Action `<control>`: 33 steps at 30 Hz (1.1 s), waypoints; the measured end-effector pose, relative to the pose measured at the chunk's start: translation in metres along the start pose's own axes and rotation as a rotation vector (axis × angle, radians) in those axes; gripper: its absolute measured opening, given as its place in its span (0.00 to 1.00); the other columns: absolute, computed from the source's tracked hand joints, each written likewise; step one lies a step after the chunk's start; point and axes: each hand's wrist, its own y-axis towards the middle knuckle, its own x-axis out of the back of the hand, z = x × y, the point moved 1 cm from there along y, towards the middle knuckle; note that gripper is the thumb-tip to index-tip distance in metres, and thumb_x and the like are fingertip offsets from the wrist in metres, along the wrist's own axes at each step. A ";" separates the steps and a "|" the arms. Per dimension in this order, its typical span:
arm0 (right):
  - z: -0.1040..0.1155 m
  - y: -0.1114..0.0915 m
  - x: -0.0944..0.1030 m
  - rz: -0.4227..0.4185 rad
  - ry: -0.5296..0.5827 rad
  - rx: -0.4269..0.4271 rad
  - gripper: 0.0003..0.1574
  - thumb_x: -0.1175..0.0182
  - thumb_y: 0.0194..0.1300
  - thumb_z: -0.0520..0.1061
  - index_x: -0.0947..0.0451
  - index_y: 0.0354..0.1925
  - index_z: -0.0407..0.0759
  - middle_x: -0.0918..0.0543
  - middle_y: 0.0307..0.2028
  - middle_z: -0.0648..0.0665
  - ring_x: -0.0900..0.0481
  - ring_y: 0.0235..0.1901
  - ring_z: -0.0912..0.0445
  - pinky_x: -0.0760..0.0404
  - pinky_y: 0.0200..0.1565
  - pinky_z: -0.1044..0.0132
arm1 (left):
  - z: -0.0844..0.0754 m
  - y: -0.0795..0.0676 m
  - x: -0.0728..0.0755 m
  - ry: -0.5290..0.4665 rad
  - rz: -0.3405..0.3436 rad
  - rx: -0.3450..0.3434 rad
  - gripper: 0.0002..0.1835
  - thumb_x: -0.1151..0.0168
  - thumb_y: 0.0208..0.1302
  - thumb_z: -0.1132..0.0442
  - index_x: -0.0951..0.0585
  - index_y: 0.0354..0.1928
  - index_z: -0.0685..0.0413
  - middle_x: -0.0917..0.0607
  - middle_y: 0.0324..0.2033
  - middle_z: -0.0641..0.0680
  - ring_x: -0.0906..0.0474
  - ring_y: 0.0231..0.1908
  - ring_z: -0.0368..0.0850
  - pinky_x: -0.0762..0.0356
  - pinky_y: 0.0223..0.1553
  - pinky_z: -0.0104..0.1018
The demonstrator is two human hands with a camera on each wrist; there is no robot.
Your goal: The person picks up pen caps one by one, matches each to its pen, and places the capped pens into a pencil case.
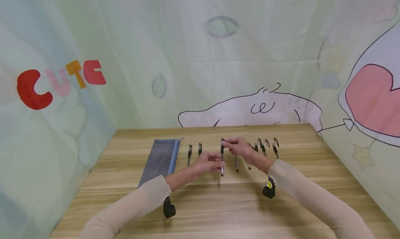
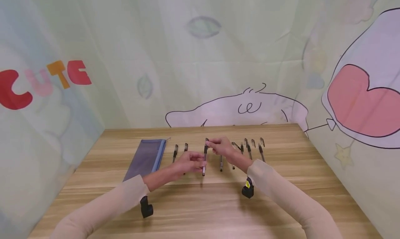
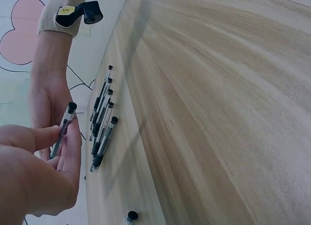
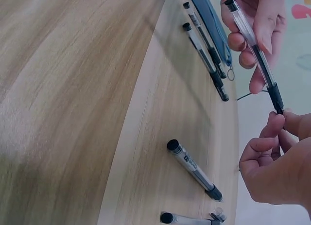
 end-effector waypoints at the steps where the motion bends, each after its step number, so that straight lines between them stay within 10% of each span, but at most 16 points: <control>1: 0.000 0.000 0.000 -0.001 -0.001 -0.002 0.24 0.41 0.76 0.49 0.21 0.60 0.32 0.22 0.35 0.51 0.30 0.28 0.61 0.27 0.38 0.67 | 0.000 0.000 0.000 0.003 -0.005 0.000 0.25 0.37 0.70 0.70 0.28 0.66 0.73 0.16 0.49 0.62 0.15 0.36 0.40 0.14 0.56 0.46; 33: -0.021 -0.010 0.033 0.013 0.006 0.008 0.28 0.39 0.74 0.43 0.27 0.65 0.28 0.13 0.42 0.46 0.26 0.31 0.62 0.25 0.33 0.70 | 0.007 0.018 0.028 0.186 -0.230 -0.028 0.19 0.33 0.65 0.73 0.21 0.58 0.69 0.15 0.44 0.63 0.14 0.32 0.45 0.09 0.39 0.40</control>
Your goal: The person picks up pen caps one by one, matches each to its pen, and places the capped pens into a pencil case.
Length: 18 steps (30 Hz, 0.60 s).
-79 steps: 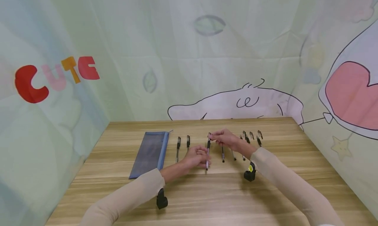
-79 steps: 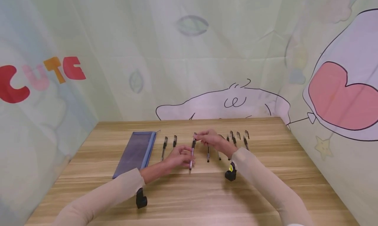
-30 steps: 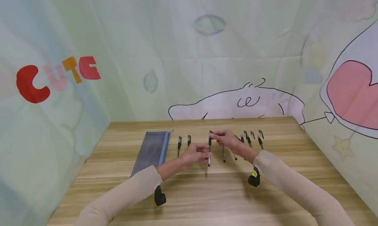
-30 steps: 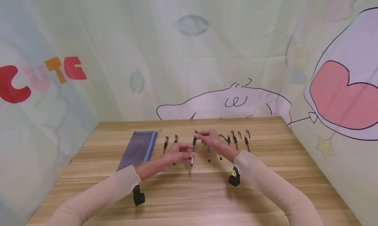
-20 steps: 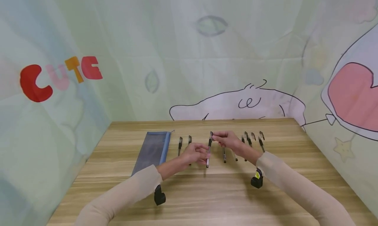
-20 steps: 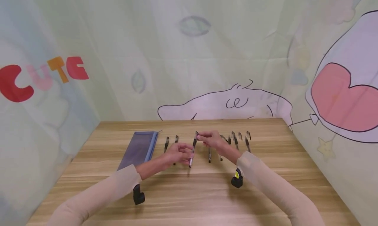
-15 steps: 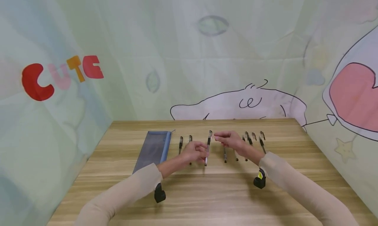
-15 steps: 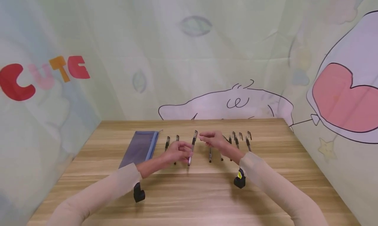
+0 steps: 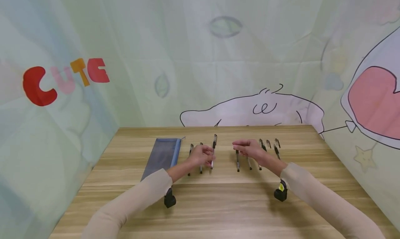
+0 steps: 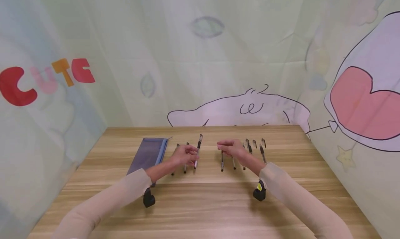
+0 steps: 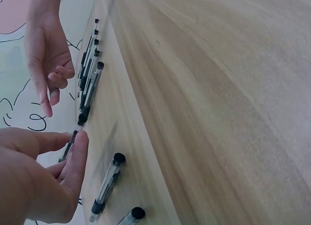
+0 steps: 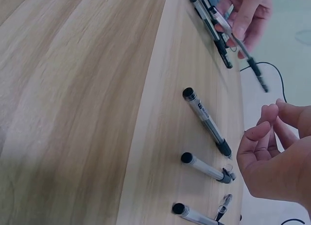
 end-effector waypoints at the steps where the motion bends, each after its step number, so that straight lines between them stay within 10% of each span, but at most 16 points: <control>1: -0.001 0.000 0.001 0.001 0.006 0.001 0.28 0.40 0.75 0.43 0.27 0.65 0.28 0.13 0.43 0.46 0.26 0.31 0.62 0.26 0.33 0.71 | 0.001 0.001 0.000 0.011 -0.010 0.000 0.19 0.33 0.65 0.72 0.20 0.58 0.68 0.15 0.43 0.62 0.14 0.32 0.45 0.09 0.38 0.38; 10: -0.009 -0.002 0.007 0.013 0.022 0.014 0.26 0.41 0.75 0.41 0.27 0.65 0.27 0.11 0.43 0.47 0.24 0.31 0.62 0.27 0.30 0.74 | -0.001 0.000 -0.008 0.300 -0.064 -0.124 0.05 0.31 0.64 0.71 0.14 0.37 0.68 0.11 0.31 0.60 0.12 0.24 0.45 0.13 0.27 0.29; 18: -0.013 -0.003 0.009 0.005 0.007 -0.005 0.26 0.40 0.74 0.42 0.25 0.64 0.30 0.13 0.41 0.50 0.22 0.31 0.62 0.25 0.31 0.72 | 0.005 0.003 -0.013 0.412 -0.104 -0.119 0.12 0.29 0.62 0.68 0.18 0.22 0.61 0.14 0.18 0.53 0.14 0.19 0.42 0.18 0.19 0.26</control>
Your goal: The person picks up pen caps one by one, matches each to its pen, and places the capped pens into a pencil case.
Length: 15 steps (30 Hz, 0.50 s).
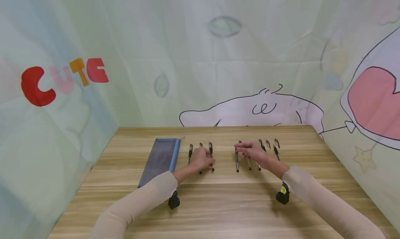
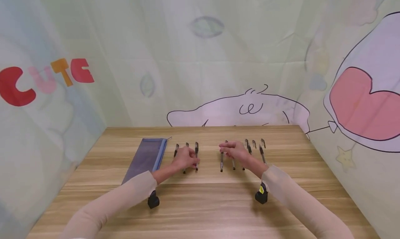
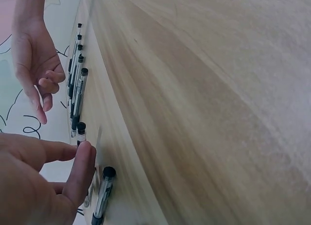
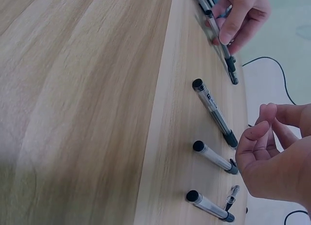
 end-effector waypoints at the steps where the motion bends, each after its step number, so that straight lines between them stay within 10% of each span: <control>1: 0.000 0.000 0.000 0.001 -0.003 0.000 0.26 0.39 0.74 0.42 0.25 0.64 0.30 0.13 0.42 0.49 0.22 0.31 0.62 0.25 0.31 0.72 | 0.001 0.000 -0.001 0.008 -0.003 0.006 0.13 0.29 0.62 0.68 0.19 0.21 0.60 0.14 0.17 0.53 0.14 0.18 0.42 0.20 0.18 0.24; 10: -0.002 -0.003 0.008 -0.006 -0.040 -0.006 0.24 0.41 0.75 0.41 0.24 0.65 0.33 0.14 0.39 0.46 0.24 0.31 0.60 0.26 0.31 0.72 | 0.004 -0.003 -0.001 0.063 0.002 -0.034 0.27 0.30 0.59 0.71 0.34 0.10 0.50 0.16 0.13 0.55 0.18 0.13 0.37 0.37 0.11 0.19; 15: -0.004 -0.008 0.013 -0.004 -0.042 -0.001 0.25 0.42 0.76 0.42 0.26 0.66 0.32 0.13 0.40 0.49 0.25 0.30 0.62 0.27 0.31 0.72 | 0.004 -0.005 0.003 -0.013 0.014 -0.045 0.17 0.31 0.61 0.71 0.23 0.16 0.62 0.14 0.17 0.59 0.15 0.16 0.42 0.27 0.14 0.21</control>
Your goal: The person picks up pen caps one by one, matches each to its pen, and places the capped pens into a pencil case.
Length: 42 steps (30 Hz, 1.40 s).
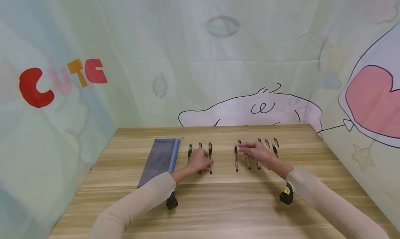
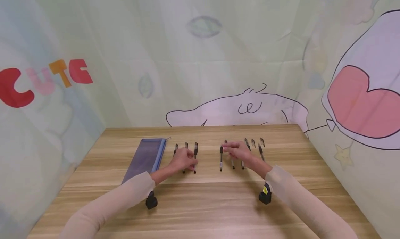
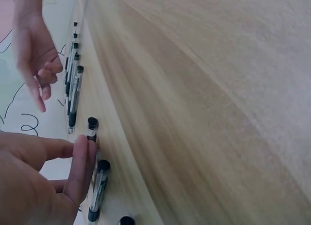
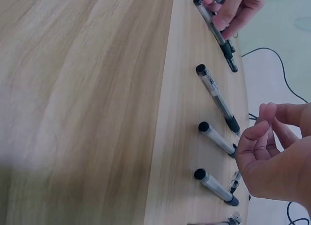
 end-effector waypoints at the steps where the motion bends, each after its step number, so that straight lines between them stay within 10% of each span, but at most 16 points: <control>1: -0.001 -0.001 0.001 0.005 -0.001 0.004 0.26 0.42 0.76 0.42 0.26 0.66 0.31 0.13 0.40 0.49 0.25 0.30 0.62 0.27 0.31 0.72 | 0.000 0.000 0.001 -0.022 -0.003 0.000 0.11 0.31 0.61 0.70 0.19 0.22 0.66 0.13 0.19 0.59 0.14 0.17 0.43 0.24 0.16 0.22; 7: -0.009 -0.009 0.011 -0.001 0.005 0.010 0.27 0.43 0.77 0.42 0.29 0.67 0.29 0.14 0.45 0.49 0.26 0.31 0.64 0.27 0.32 0.72 | -0.001 0.002 0.004 -0.149 0.026 -0.044 0.21 0.30 0.65 0.66 0.18 0.56 0.70 0.15 0.28 0.58 0.12 0.24 0.51 0.11 0.29 0.35; 29: -0.021 -0.027 0.034 -0.038 0.068 -0.006 0.28 0.43 0.77 0.42 0.30 0.67 0.27 0.11 0.41 0.52 0.22 0.29 0.66 0.24 0.30 0.75 | -0.031 0.016 -0.038 -0.163 0.232 -0.104 0.21 0.28 0.62 0.65 0.18 0.55 0.70 0.09 0.41 0.63 0.09 0.31 0.51 0.12 0.33 0.31; 42: -0.021 -0.027 0.038 -0.044 0.060 -0.019 0.28 0.43 0.76 0.41 0.31 0.67 0.26 0.11 0.40 0.52 0.23 0.28 0.66 0.27 0.29 0.74 | -0.042 0.032 -0.058 -0.015 0.131 0.040 0.37 0.21 0.56 0.57 0.25 0.64 0.67 0.09 0.29 0.55 0.14 0.21 0.41 0.12 0.47 0.39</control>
